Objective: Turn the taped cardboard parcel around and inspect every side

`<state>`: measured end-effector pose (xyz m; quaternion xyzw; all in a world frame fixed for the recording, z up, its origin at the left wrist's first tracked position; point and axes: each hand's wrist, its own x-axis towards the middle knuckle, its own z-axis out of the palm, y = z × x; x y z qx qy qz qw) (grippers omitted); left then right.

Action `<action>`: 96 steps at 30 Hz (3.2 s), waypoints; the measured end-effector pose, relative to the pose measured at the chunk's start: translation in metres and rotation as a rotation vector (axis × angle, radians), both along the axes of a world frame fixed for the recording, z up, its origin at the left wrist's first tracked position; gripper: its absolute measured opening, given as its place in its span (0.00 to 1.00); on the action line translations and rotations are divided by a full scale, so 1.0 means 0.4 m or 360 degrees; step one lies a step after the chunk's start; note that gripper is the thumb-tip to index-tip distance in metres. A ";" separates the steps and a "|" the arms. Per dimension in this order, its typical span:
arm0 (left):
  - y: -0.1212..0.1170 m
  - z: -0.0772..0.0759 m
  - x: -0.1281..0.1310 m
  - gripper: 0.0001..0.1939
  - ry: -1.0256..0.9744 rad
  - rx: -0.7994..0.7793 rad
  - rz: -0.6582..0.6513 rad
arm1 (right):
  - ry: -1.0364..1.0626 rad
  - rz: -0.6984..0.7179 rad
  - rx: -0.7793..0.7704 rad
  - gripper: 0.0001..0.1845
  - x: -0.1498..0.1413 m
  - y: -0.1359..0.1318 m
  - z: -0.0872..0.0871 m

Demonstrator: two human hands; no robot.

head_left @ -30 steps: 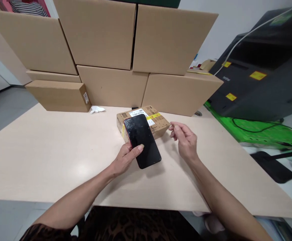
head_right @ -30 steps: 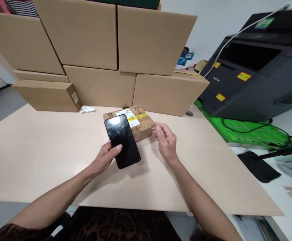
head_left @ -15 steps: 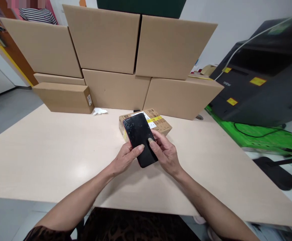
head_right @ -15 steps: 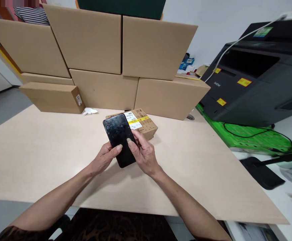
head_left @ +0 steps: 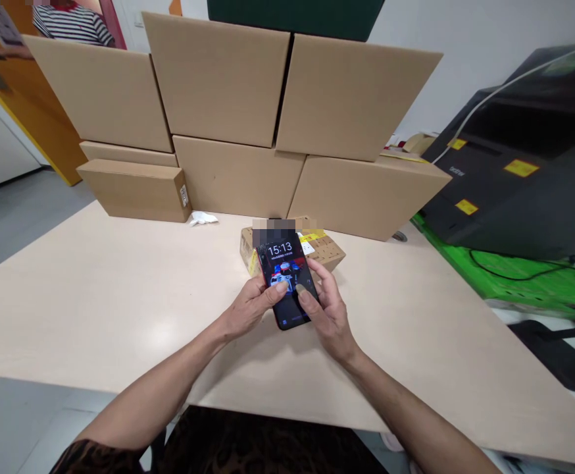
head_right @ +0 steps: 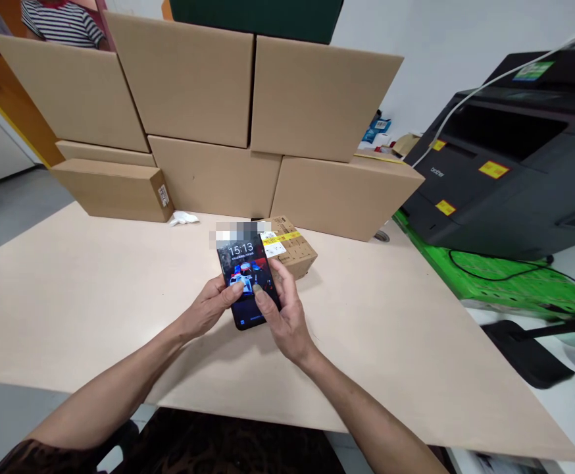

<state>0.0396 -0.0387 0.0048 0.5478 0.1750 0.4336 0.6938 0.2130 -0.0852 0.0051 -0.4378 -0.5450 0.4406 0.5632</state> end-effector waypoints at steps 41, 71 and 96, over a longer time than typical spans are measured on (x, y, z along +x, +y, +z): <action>0.017 -0.062 -0.026 0.20 0.1165 0.1440 0.1184 | 0.0613 -0.0858 -0.0682 0.37 0.316 0.069 -0.105; 0.030 -0.061 -0.046 0.36 0.1281 0.1197 0.1178 | 0.0809 -0.0721 -0.1058 0.13 0.360 -0.040 -0.046; 0.072 -0.023 -0.089 0.28 0.0429 0.0322 0.1108 | 0.0781 -0.0551 -0.0303 0.28 0.159 0.127 -0.062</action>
